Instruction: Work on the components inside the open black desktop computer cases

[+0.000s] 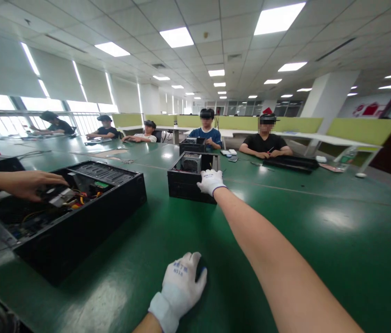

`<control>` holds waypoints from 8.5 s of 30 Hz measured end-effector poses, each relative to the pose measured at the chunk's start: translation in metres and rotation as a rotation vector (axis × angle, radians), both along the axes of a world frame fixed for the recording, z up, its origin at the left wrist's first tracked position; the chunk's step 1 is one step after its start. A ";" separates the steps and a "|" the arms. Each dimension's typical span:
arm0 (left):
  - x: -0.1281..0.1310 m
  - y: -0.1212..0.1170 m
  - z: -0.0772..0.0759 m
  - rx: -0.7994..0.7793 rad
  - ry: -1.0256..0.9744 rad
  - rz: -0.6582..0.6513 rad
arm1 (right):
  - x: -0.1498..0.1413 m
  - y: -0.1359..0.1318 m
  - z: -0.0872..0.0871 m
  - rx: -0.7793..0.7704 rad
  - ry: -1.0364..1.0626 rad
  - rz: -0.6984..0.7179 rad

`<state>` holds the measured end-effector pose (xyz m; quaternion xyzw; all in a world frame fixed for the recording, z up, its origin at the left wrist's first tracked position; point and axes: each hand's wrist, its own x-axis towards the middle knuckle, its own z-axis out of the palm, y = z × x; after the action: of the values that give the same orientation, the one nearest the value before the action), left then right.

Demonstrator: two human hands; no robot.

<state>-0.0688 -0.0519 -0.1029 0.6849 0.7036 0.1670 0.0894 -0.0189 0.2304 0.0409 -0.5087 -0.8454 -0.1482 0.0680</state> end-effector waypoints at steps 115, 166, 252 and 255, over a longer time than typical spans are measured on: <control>0.021 -0.173 0.141 0.399 0.198 -0.334 | 0.151 -0.201 0.015 -0.280 -0.503 0.136; 0.064 0.059 0.094 -0.454 0.644 -0.508 | 0.232 -0.246 0.013 -0.117 0.372 0.374; 0.066 0.060 0.101 -0.505 0.693 -0.501 | 0.231 -0.248 0.014 -0.123 0.348 0.363; 0.066 0.060 0.101 -0.505 0.696 -0.497 | 0.232 -0.248 0.013 -0.116 0.344 0.375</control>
<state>-0.0030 0.0085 -0.0018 0.8040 0.5256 -0.2736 0.0492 0.2128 -0.0173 0.0537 -0.3636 -0.9081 0.0045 0.2076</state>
